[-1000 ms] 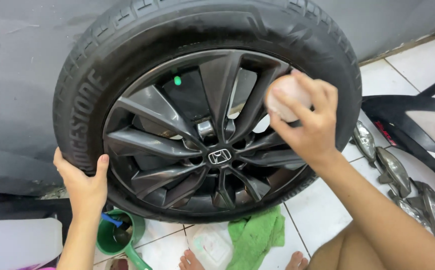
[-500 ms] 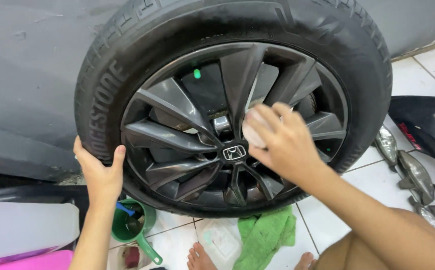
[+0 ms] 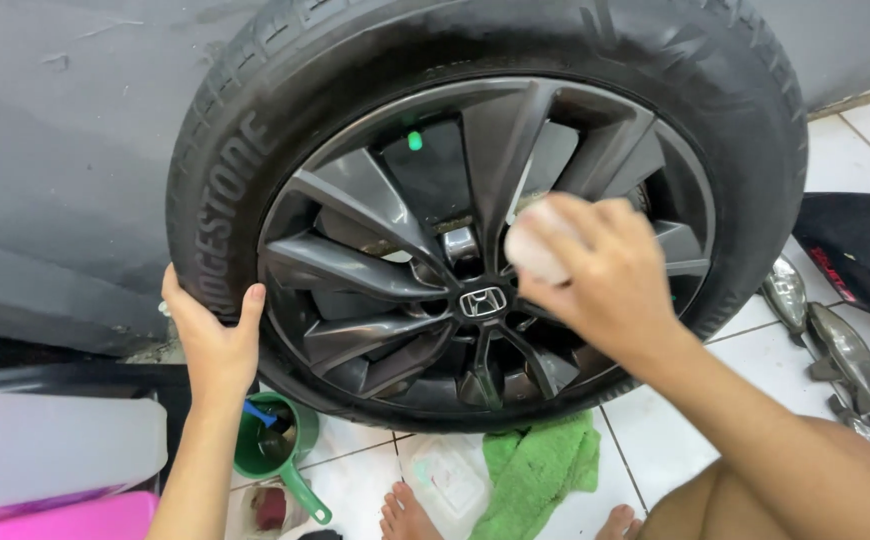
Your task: The person sits on the floor and scrubs the spokes and rim of a car wheel using a white sponge. The person holds the tire with their left hand while cleaning the wheel with their right hand.
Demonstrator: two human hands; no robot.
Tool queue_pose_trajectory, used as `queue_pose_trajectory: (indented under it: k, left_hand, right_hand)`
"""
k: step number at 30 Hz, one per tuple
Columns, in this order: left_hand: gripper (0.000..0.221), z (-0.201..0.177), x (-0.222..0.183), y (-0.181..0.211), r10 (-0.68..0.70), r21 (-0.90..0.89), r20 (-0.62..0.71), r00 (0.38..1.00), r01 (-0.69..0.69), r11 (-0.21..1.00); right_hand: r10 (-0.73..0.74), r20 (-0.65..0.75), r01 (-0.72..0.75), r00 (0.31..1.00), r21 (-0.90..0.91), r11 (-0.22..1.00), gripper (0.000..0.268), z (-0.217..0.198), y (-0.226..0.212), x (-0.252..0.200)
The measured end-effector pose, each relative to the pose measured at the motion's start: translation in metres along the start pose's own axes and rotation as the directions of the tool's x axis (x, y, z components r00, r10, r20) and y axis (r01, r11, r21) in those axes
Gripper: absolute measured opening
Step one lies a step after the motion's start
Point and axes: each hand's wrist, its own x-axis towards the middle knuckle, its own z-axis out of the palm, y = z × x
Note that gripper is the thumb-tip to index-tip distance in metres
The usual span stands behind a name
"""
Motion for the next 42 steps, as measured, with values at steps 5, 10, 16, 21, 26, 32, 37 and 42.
queue_pose_trajectory:
  k: [5, 10, 16, 21, 26, 32, 37, 42]
  left_hand:
    - [0.089, -0.001, -0.002, 0.002, 0.005, -0.014, 0.000, 1.000, -0.005, 1.000]
    - [0.090, 0.000, 0.001, 0.000, 0.013, -0.032, 0.010, 1.000, -0.013, 0.999]
    - [0.090, 0.003, -0.001, -0.003, 0.021, -0.029, -0.007, 1.000, -0.022, 0.999]
    - [0.091, 0.003, -0.003, -0.009, 0.024, -0.002, -0.020, 1.000, -0.024, 1.000]
    - [0.090, 0.002, -0.003, -0.007, 0.019, -0.011, -0.023, 1.000, -0.019, 1.000]
    - [0.091, 0.002, -0.003, -0.009, 0.003, 0.000, -0.015, 1.000, -0.003, 1.000]
    - [0.092, 0.001, -0.004, -0.007, -0.005, 0.012, -0.024, 1.000, 0.006, 1.000]
    - [0.089, 0.001, -0.002, -0.002, 0.022, -0.016, -0.020, 1.000, -0.023, 1.000]
  right_hand:
    - [0.002, 0.006, -0.002, 1.000, -0.012, 1.000, 0.043, 0.016, -0.020, -0.017]
    - [0.090, 0.017, -0.091, 0.996, 0.302, 0.949, 0.041, 0.004, -0.013, -0.009]
    - [0.057, -0.018, -0.050, 0.998, 0.269, 0.962, 0.038, 0.009, -0.019, -0.013]
    - [0.192, -0.078, -0.151, 0.978, 0.367, 0.918, 0.035, 0.000, -0.018, -0.002]
    - [0.191, -0.009, -0.172, 0.981, 0.394, 0.903, 0.040, 0.009, -0.033, -0.010]
    - [0.362, 0.107, -0.370, 0.926, 0.447, 0.815, 0.041, 0.007, -0.043, -0.001]
    - [0.506, 0.184, -0.525, 0.843, 0.488, 0.697, 0.042, -0.001, -0.049, 0.006]
    - [0.616, 0.435, -0.697, 0.657, 0.662, 0.277, 0.045, 0.000, -0.069, 0.004]
